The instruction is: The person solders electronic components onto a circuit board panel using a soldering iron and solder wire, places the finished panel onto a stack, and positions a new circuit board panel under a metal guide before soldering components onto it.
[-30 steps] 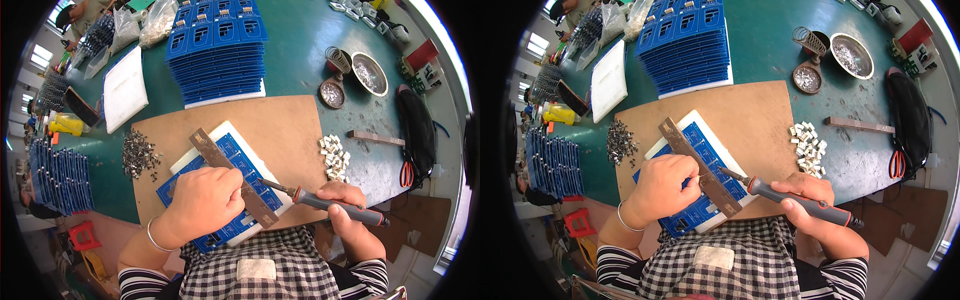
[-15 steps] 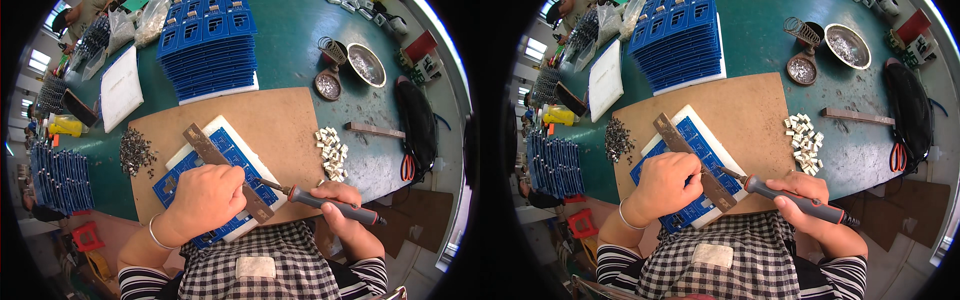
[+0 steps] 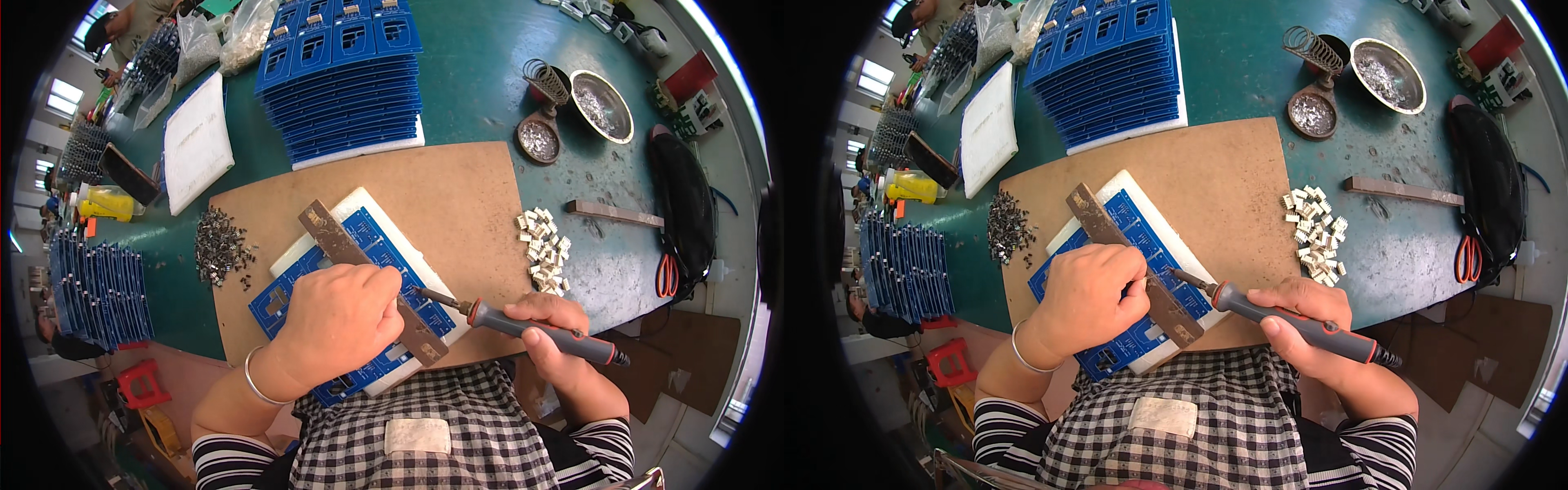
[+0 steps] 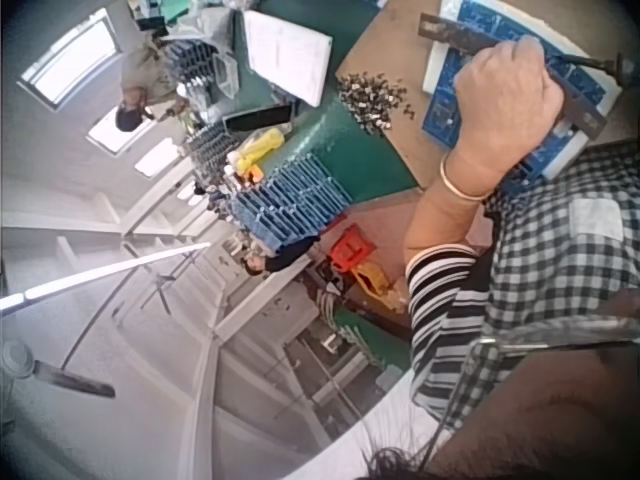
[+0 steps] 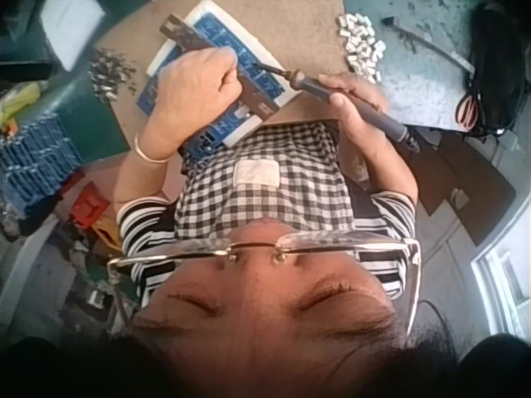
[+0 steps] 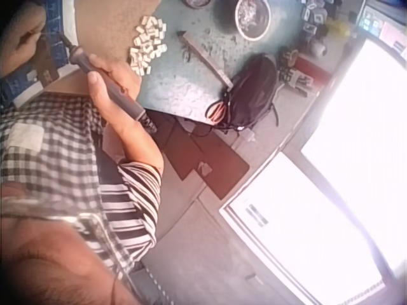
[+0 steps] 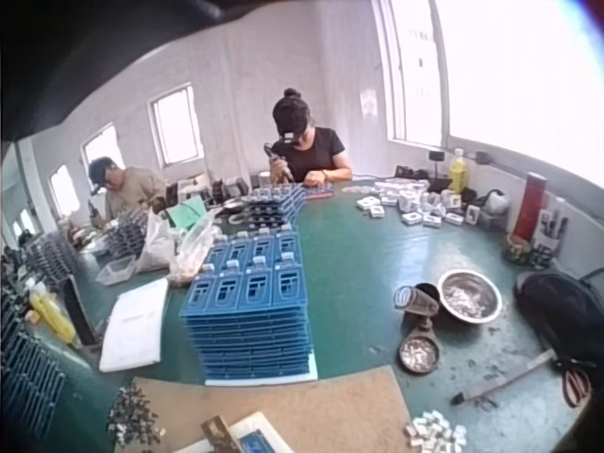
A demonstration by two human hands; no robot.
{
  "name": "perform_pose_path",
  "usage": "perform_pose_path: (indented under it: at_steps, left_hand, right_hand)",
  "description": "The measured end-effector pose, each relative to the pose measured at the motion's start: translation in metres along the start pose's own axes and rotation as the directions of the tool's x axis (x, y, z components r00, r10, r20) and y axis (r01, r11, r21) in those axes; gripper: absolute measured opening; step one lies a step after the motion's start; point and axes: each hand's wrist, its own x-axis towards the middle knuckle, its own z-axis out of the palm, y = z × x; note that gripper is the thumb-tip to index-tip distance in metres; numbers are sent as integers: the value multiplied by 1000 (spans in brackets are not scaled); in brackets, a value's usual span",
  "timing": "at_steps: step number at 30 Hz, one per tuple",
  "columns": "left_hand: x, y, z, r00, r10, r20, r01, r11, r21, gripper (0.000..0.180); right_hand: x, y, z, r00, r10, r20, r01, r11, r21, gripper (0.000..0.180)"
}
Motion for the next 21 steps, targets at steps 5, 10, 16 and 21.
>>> perform_pose_path:
  at_steps: [5,10,16,21]
  left_hand:
    - [1,-2,1,1000,-3,2,3,1000,-4,12]
    - [3,-4,1,1000,0,15,0,1000,7,12]
    - [6,-7,3,999,-41,16,41,998,-40,11]
    - [3,-5,-2,997,-80,-10,78,986,-146,13]
  right_hand:
    - [3,0,1,1000,0,13,0,1000,-17,29]
    - [6,1,0,999,-13,34,14,999,-32,29]
    - [10,1,0,999,-4,52,7,999,-48,29]
    - [6,3,-1,1000,-24,-13,24,999,39,30]
